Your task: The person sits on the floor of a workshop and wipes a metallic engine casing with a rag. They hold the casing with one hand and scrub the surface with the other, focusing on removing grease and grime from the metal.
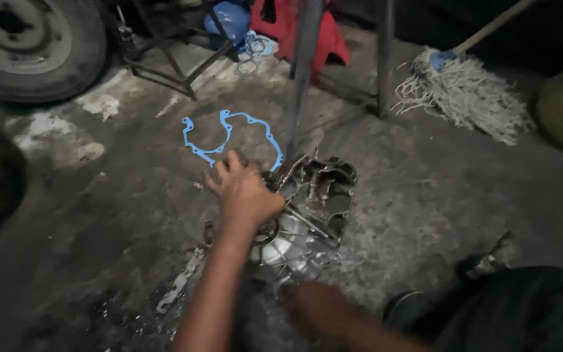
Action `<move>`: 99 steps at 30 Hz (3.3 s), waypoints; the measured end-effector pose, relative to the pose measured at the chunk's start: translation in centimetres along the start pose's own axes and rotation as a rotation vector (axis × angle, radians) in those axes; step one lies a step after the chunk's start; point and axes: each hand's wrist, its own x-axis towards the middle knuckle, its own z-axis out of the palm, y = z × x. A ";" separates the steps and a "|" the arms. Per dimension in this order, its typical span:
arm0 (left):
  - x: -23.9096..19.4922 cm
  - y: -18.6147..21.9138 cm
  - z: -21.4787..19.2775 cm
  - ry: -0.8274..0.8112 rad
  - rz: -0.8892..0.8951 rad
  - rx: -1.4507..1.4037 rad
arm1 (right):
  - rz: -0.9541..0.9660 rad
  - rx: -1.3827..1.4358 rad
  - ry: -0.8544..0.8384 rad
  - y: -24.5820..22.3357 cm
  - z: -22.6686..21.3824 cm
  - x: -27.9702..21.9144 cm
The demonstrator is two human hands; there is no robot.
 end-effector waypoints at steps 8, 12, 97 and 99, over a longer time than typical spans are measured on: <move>0.4 0.6 -0.2 -0.020 0.029 0.004 | 0.024 -0.127 0.281 1.0 -5.8 -0.6; -0.4 1.2 -0.7 -0.009 0.073 -0.063 | -0.102 -0.331 0.357 0.3 -3.9 0.4; -0.8 2.6 -0.9 0.035 0.138 -0.073 | 0.143 0.133 0.427 0.8 -4.8 0.9; -0.8 2.3 -1.1 0.063 0.167 -0.096 | -0.034 0.209 0.445 1.9 -4.7 0.6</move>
